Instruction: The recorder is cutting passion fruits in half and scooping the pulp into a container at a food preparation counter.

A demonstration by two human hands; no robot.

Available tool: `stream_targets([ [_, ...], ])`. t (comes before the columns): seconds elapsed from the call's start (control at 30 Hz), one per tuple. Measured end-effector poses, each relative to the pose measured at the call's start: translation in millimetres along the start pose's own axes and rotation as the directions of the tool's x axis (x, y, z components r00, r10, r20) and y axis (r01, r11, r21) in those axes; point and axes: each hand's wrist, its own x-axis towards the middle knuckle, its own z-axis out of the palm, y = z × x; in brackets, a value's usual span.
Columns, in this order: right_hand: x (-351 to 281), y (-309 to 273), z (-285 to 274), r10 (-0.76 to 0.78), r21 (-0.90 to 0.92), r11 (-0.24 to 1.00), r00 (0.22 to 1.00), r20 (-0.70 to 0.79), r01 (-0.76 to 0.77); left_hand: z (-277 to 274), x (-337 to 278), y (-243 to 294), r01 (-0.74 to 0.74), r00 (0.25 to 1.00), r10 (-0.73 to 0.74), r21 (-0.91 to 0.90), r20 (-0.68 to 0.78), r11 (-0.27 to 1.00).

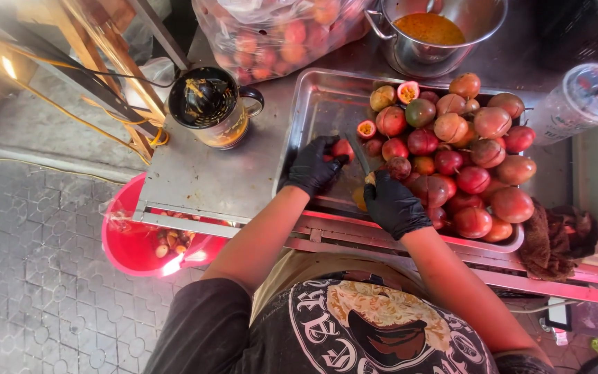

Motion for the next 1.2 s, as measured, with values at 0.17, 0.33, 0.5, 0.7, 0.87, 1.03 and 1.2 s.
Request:
stream_targets([
  [0.17, -2, -19, -13, 0.179, -0.045, 0.983, 0.980, 0.088, -0.176, -4, 0, 1, 0.000, 1.000, -0.001, -0.063, -0.017, 0.998],
  [0.33, -1, -24, -16, 0.190, -0.060, 0.981, 0.974, 0.123, -0.184, -6, 1, 3, 0.070, 0.998, -0.070, -0.074, 0.002, 0.995],
  [0.5, 10, -10, -1, 0.151, -0.058, 0.988, 0.982, 0.111, -0.146, -8, 4, 3, 0.019, 1.000, -0.020, 0.068, 0.011, 0.997],
  [0.7, 57, 9, 27, 0.054, -0.175, 0.984, 0.994, 0.099, -0.036, -8, 2, 3, -0.038, 0.999, 0.040, 0.203, -0.004, 0.979],
  [0.87, 81, -6, 30, 0.154, -0.190, 0.975, 0.968, 0.199, -0.116, -21, 5, 25, 0.027, 0.998, -0.038, 0.197, 0.052, 0.980],
  [1.03, 67, 19, 56, 0.125, -0.125, 0.987, 0.979, 0.162, -0.105, -22, 1, 26, 0.047, 0.997, -0.059, 0.210, 0.051, 0.977],
  [1.2, 25, 22, 54, 0.030, -0.395, 0.913, 0.952, 0.305, 0.098, -21, 1, 25, 0.031, 0.999, -0.038, 0.243, 0.022, 0.970],
])
